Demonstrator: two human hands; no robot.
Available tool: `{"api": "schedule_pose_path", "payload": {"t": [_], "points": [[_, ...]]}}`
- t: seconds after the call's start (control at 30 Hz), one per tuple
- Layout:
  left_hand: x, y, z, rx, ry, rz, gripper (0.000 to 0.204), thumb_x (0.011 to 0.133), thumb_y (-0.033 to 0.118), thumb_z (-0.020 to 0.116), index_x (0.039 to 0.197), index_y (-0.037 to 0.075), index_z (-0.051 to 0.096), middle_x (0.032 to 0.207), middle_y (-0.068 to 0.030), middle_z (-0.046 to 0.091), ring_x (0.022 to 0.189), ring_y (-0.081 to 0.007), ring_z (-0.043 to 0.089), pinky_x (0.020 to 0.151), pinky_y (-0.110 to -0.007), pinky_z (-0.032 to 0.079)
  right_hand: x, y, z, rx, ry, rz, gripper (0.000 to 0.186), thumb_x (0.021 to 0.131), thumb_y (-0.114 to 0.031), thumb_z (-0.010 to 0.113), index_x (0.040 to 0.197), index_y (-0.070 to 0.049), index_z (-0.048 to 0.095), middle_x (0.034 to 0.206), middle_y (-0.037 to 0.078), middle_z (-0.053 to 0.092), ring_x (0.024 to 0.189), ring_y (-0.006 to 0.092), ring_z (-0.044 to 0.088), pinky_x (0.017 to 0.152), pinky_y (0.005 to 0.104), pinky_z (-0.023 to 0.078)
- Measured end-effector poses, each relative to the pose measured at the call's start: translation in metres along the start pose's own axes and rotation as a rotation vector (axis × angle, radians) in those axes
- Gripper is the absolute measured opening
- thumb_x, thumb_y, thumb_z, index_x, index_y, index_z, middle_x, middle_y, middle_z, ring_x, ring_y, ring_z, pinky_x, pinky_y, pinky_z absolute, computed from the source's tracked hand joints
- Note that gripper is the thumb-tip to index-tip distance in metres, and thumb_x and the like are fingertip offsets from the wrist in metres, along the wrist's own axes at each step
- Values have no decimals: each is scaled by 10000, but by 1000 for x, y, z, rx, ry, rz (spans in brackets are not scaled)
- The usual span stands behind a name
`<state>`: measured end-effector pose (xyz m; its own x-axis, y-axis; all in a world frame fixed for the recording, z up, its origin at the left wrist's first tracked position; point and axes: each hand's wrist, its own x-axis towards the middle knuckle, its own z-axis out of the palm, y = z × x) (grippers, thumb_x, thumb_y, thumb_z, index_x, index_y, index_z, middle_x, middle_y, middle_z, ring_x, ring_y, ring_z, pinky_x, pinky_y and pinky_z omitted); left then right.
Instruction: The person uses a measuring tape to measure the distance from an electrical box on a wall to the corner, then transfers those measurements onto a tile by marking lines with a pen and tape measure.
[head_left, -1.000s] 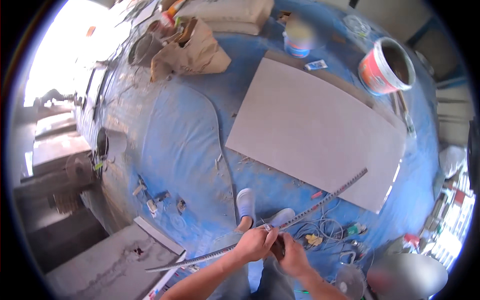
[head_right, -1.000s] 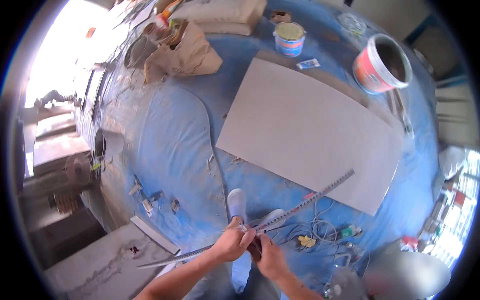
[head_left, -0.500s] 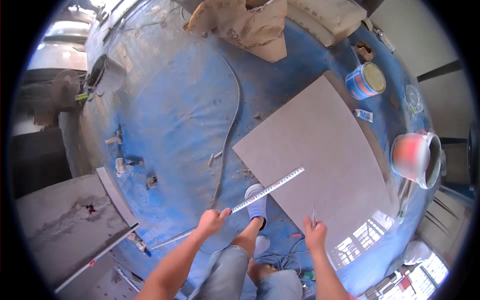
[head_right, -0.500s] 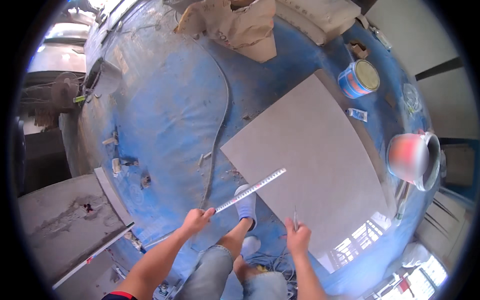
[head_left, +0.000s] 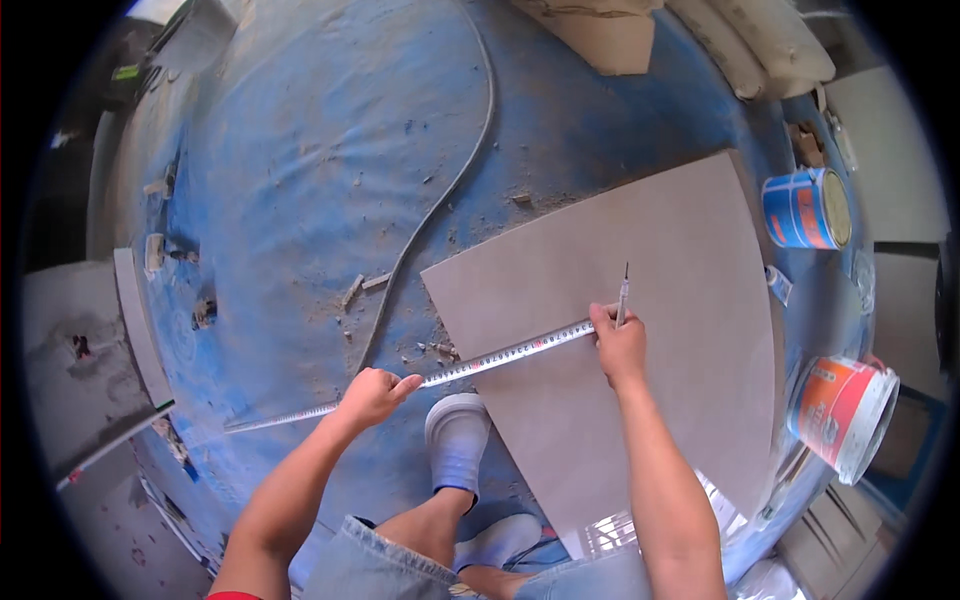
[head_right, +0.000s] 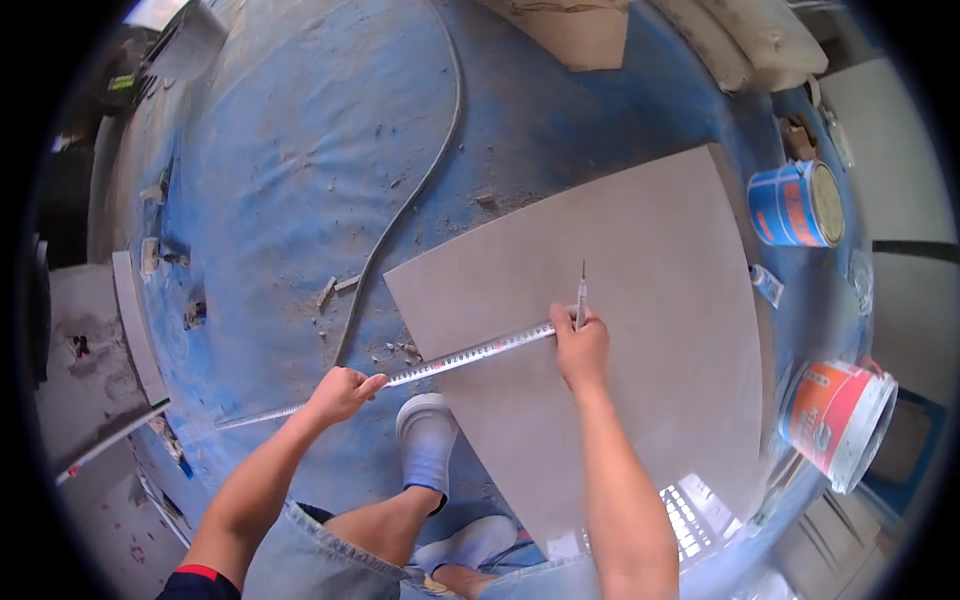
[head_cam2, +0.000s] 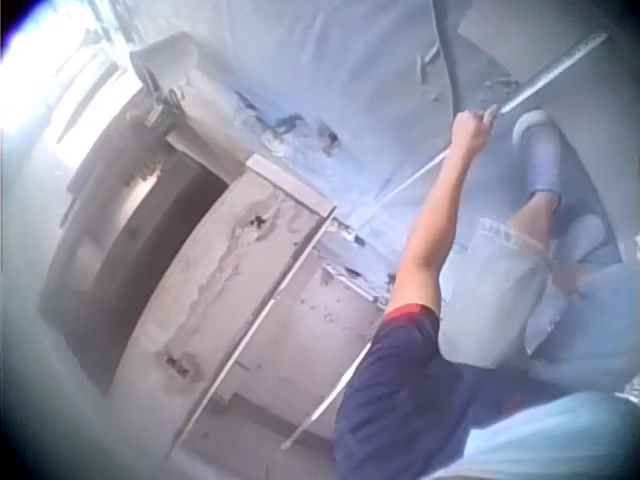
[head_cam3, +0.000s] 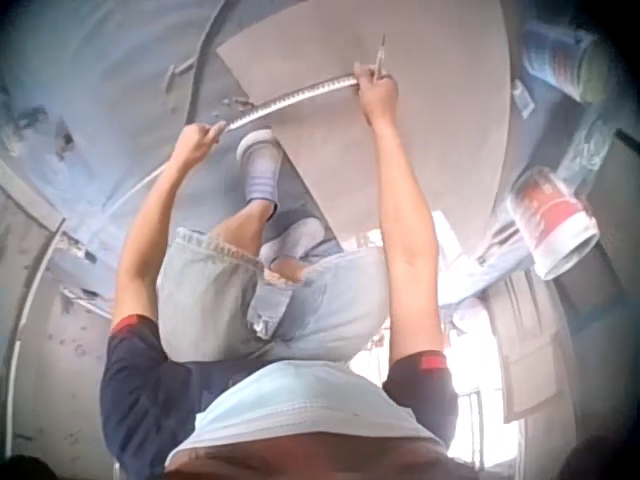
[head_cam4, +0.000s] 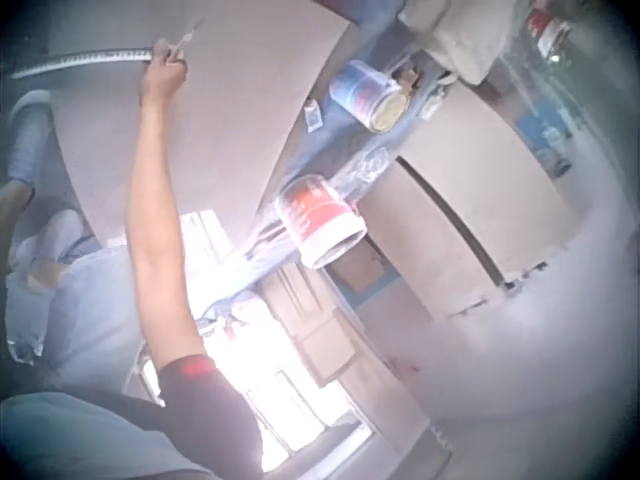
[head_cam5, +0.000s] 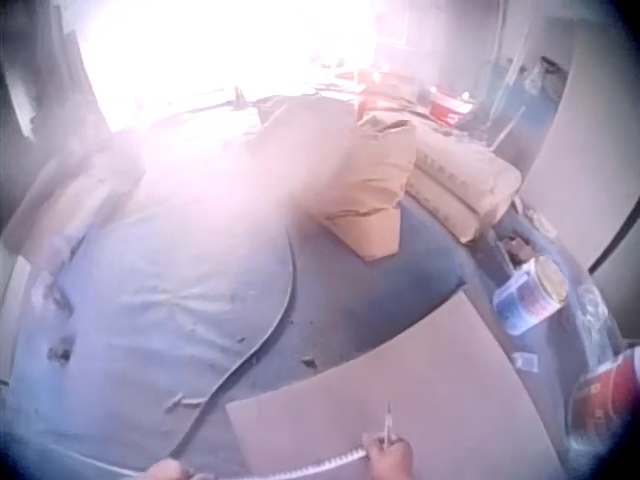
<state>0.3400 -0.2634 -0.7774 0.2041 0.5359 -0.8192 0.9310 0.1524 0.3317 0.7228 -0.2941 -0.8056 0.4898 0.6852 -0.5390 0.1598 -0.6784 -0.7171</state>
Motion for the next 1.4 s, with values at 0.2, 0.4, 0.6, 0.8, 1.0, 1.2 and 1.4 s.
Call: {"api": "schedule_pose_path", "payload": {"t": [0.2, 0.4, 0.6, 0.8, 1.0, 1.2, 1.4], "points": [[25, -6, 18, -539, 95, 224, 340, 989, 308, 562, 980, -28, 614, 825, -100, 682, 786, -175, 674, 679, -329, 514, -1, -4, 6, 177, -30, -44, 268, 896, -245, 732, 815, -88, 530, 598, -48, 494, 460, 24, 385, 409, 208, 277], [59, 52, 18, -1125, -65, 92, 269, 1007, 167, 502, 1102, -58, 615, 947, -144, 687, 843, -199, 674, 772, -313, 547, 7, -6, 3, 131, -48, -30, 308, 888, -263, 739, 813, -90, 495, 624, -27, 502, 477, 51, 411, 417, 236, 315], [41, 54, 26, -1195, 0, 111, 289, 1001, 147, 503, 1048, -92, 659, 911, -138, 704, 810, -173, 670, 753, -280, 543, 8, -5, 11, 91, 25, -4, 334, 867, -271, 761, 827, -84, 487, 634, -9, 525, 466, 63, 432, 410, 238, 323], [25, 39, 29, -879, 30, 194, 250, 930, 129, 588, 1061, -60, 686, 878, -122, 713, 795, -148, 672, 737, -276, 536, 5, -5, 13, 158, 28, -13, 344, 861, -275, 769, 820, -94, 479, 595, -6, 523, 404, 53, 393, 354, 235, 257], [30, 35, 38, -748, -41, 211, 219, 898, 112, 621, 1038, -36, 700, 825, -77, 685, 700, -133, 634, 674, -287, 531, 8, -1, 16, 173, 54, -14, 346, 861, -284, 771, 836, -90, 486, 590, -16, 501, 401, 52, 381, 352, 235, 249], [31, 42, 40, -724, -24, 221, 193, 889, 75, 591, 1009, -31, 699, 790, -67, 668, 661, -125, 616, 616, -291, 525, 5, -2, 16, 164, 77, -38, 352, 861, -290, 771, 820, -89, 485, 584, -32, 468, 402, 51, 365, 356, 238, 245], [32, 38, 40, -738, -31, 249, 238, 862, 55, 560, 1033, -37, 696, 784, -84, 674, 606, -134, 618, 603, -291, 520, 7, -1, 15, 88, 57, -73, 335, 862, -269, 764, 783, -72, 505, 607, 1, 535, 460, 72, 440, 421, 251, 339]]}}
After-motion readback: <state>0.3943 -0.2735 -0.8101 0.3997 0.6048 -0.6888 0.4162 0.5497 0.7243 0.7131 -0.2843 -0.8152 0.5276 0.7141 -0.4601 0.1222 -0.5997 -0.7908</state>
